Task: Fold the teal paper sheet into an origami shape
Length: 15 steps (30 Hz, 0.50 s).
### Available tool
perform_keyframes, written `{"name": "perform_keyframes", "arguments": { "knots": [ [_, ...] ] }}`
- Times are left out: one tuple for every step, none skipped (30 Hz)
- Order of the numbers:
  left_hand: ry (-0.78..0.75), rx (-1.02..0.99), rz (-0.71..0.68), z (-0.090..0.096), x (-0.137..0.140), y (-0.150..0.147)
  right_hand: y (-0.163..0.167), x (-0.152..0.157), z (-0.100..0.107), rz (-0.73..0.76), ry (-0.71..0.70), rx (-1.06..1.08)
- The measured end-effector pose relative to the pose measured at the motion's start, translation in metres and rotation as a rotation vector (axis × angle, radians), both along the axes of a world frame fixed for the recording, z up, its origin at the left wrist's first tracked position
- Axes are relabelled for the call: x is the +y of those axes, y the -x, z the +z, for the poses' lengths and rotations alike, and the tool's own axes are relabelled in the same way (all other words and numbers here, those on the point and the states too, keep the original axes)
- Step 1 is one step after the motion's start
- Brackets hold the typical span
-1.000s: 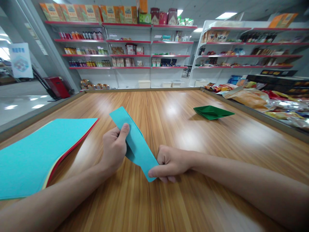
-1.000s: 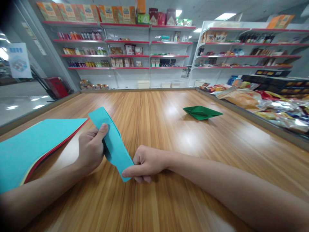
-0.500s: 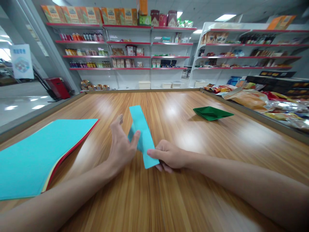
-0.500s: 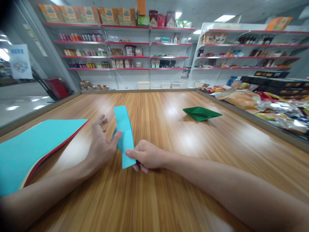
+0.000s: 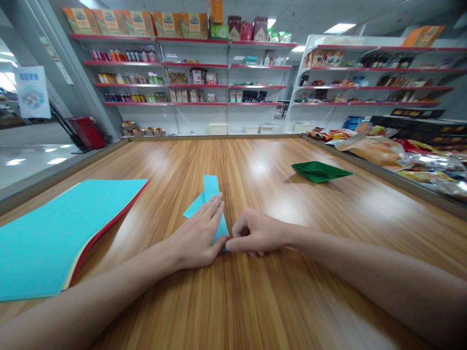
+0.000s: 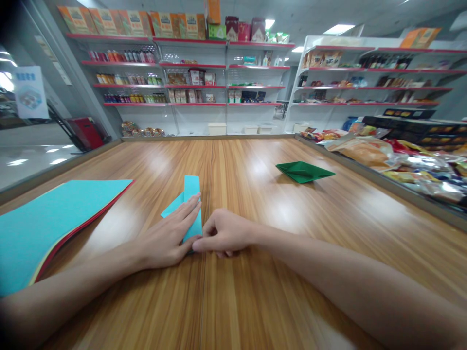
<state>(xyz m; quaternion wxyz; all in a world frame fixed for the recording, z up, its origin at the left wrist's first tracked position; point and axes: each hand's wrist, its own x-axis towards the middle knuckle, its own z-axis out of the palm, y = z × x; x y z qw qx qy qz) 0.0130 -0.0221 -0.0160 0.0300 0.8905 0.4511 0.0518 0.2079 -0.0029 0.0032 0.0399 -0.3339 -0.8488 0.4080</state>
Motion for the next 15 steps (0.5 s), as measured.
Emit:
{"name": "perform_keyframes", "arguments": {
  "knots": [
    [-0.01, -0.004, 0.054, 0.0, -0.001, 0.001, -0.002, 0.004, -0.003, -0.09, -0.08, 0.094],
    [-0.01, -0.002, 0.1, 0.0, -0.001, 0.002, -0.003, 0.008, -0.007, -0.199, -0.231, 0.165],
    [0.005, 0.007, 0.123, 0.0, -0.001, 0.003, -0.004, 0.011, -0.01, -0.272, -0.364, 0.207],
    [0.031, 0.022, 0.113, 0.0, -0.001, 0.004, -0.004, 0.014, -0.012, -0.295, -0.445, 0.23],
    [0.061, 0.04, 0.074, 0.0, -0.001, 0.006, -0.004, 0.016, -0.015, -0.294, -0.517, 0.241],
    [0.086, 0.056, 0.023, 0.0, -0.001, 0.007, -0.003, 0.017, -0.016, -0.269, -0.563, 0.237],
    [0.1, 0.065, -0.024, 0.001, -0.001, 0.008, -0.003, 0.017, -0.018, -0.237, -0.59, 0.218],
    [0.105, 0.068, -0.065, 0.002, -0.001, 0.009, -0.003, 0.017, -0.019, -0.217, -0.607, 0.189],
    [0.106, 0.068, -0.101, 0.003, -0.002, 0.01, -0.003, 0.016, -0.019, -0.212, -0.611, 0.149],
    [0.108, 0.068, -0.132, 0.004, -0.002, 0.01, -0.003, 0.016, -0.02, -0.216, -0.594, 0.099],
    [0.115, 0.069, -0.159, 0.006, -0.003, 0.01, -0.003, 0.015, -0.019, -0.226, -0.562, 0.044],
    [0.127, 0.074, -0.183, 0.007, -0.003, 0.01, -0.004, 0.015, -0.018, -0.237, -0.522, -0.01],
    [0.141, 0.078, -0.206, 0.008, -0.004, 0.01, -0.004, 0.016, -0.018, -0.243, -0.482, -0.06],
    [0.154, 0.081, -0.225, 0.008, -0.004, 0.009, -0.004, 0.016, -0.016, -0.245, -0.447, -0.104],
    [0.16, 0.079, -0.238, 0.009, -0.005, 0.009, -0.005, 0.017, -0.016, -0.246, -0.42, -0.14]
  ]
}}
